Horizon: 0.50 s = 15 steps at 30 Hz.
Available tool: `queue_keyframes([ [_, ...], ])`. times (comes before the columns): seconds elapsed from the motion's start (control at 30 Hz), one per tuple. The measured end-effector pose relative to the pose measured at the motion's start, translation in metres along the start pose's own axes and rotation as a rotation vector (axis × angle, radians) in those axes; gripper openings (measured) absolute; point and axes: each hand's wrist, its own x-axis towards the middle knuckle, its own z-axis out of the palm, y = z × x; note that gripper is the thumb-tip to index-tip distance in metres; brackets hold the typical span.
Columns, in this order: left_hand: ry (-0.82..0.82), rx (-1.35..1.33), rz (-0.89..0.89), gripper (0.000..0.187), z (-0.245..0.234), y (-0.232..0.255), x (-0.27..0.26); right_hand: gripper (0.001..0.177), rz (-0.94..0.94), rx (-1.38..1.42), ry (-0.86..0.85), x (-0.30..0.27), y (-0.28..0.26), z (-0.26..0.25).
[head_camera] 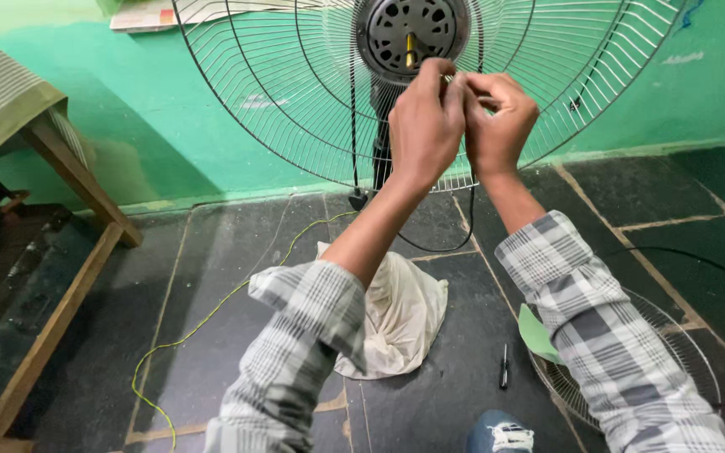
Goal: The person assembles a standing fan by attaching the front wire cage to the motor housing. They align the cage, insert and tighten screws by hand, and then use a screwdriver to secure the cage to the fan stand.
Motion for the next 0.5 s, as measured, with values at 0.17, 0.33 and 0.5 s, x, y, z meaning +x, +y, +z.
queue_keyframes([
  [0.17,0.167,0.241,0.23,0.014,-0.002,0.002,0.011,0.012,-0.02,-0.034,0.002,0.01,-0.001,0.003],
  [0.33,0.182,0.409,0.18,0.019,-0.026,0.002,0.024,0.014,-0.133,-0.173,0.069,0.013,0.009,0.008],
  [0.5,0.114,0.449,0.284,0.023,-0.045,-0.007,0.037,0.015,-0.157,-0.229,0.1,0.018,0.019,0.017],
])
